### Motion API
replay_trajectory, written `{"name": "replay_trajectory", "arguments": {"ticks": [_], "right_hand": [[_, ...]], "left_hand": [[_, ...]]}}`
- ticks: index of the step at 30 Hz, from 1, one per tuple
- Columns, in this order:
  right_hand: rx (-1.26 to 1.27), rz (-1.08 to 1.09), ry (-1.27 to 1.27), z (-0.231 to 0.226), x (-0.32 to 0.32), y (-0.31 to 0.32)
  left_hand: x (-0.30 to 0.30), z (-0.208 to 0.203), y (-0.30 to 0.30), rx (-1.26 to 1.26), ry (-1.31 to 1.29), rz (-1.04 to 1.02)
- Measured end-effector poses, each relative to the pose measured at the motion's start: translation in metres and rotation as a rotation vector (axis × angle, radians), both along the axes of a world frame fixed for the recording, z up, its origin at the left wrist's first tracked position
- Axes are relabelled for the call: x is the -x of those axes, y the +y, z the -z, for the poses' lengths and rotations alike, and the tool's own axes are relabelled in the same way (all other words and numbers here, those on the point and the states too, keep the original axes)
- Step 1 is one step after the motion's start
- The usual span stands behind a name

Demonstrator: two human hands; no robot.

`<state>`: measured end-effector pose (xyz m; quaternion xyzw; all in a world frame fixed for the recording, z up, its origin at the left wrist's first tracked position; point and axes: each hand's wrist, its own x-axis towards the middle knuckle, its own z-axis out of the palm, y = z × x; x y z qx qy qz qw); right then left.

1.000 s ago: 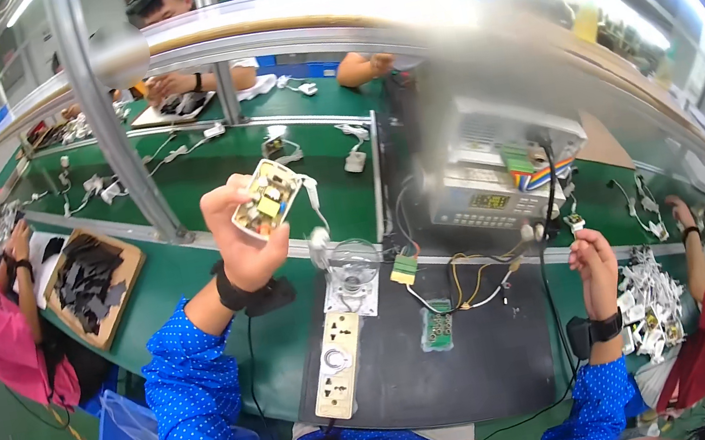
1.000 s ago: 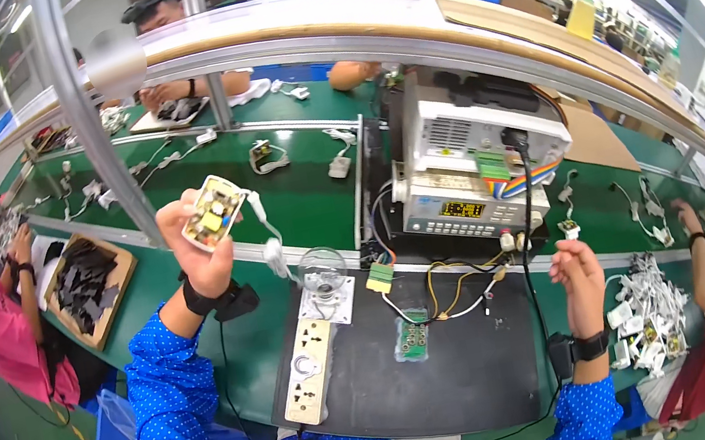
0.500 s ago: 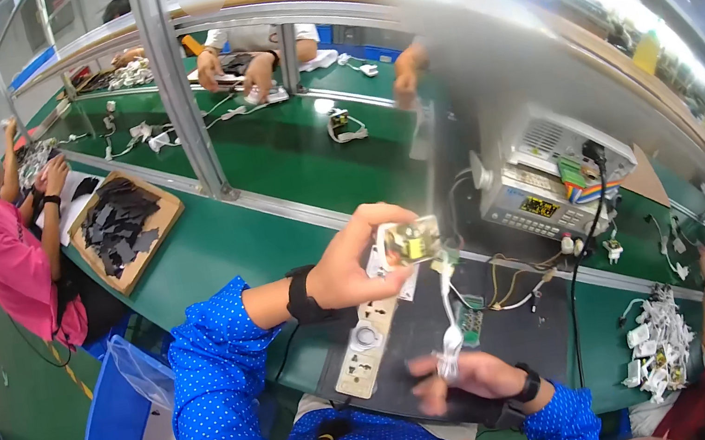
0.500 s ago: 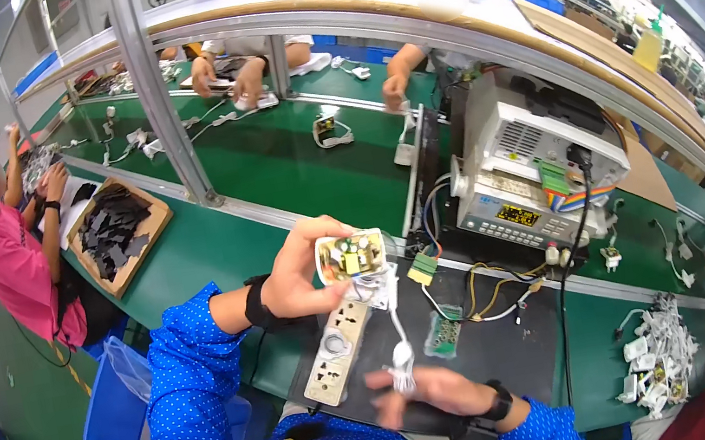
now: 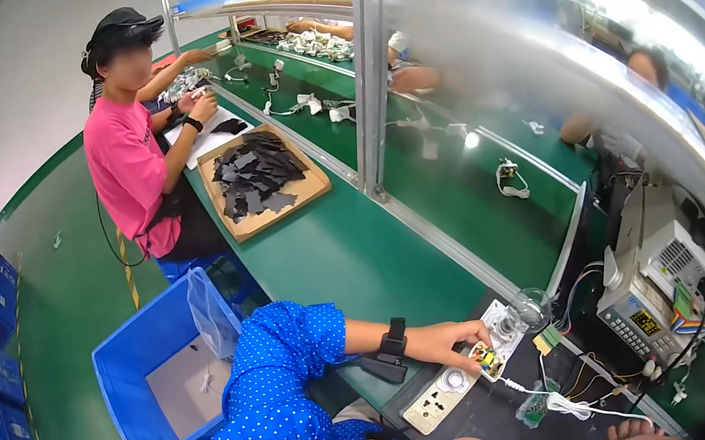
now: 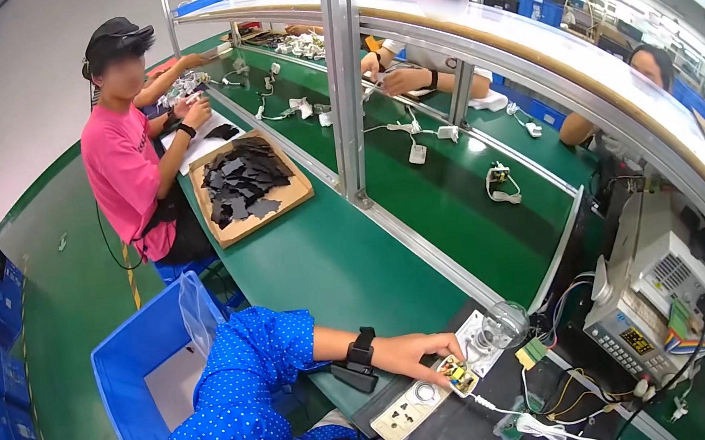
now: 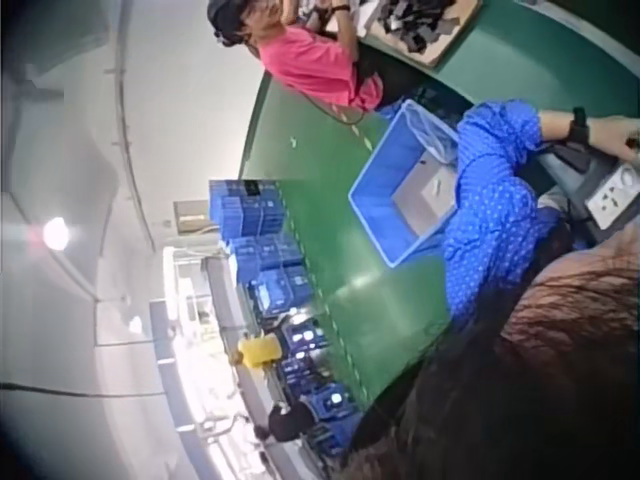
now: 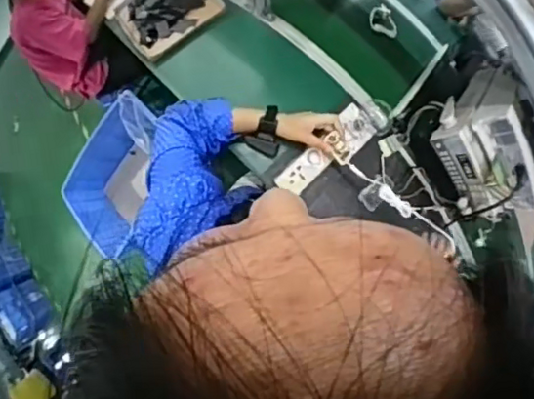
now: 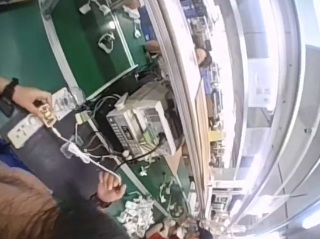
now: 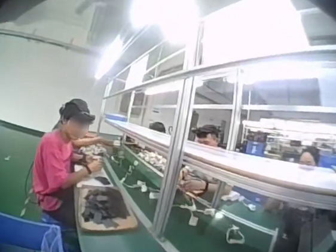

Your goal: Assembling and testing electronic circuit boards and components on a factory production line.

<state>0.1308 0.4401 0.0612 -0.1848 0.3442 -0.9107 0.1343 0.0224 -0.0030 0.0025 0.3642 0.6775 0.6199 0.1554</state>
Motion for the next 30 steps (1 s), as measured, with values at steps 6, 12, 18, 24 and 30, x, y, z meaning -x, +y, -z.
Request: {"name": "replay_trajectory", "arguments": {"ticks": [6, 12, 18, 24, 30], "right_hand": [[-0.367, 0.188, -0.283, 0.033, 0.045, -0.022], [-1.325, 0.305, 0.215, 0.009, 0.034, -0.100], [-1.411, 0.394, 0.618, 0.191, 0.087, 0.024], [-1.442, 0.390, 0.824, 0.178, 0.079, 0.011], [-1.395, 0.443, 0.659, 0.094, 0.065, -0.055]], "left_hand": [[0.009, 0.003, -0.007, -0.018, -0.120, 0.048], [-0.004, -0.006, -0.007, -0.084, -0.034, 0.038], [0.009, -0.001, 0.000, -0.084, -0.132, 0.095], [0.003, -0.005, -0.005, -0.162, -0.301, 0.106], [0.006, 0.007, -0.003, -0.224, -0.274, 0.089]]}}
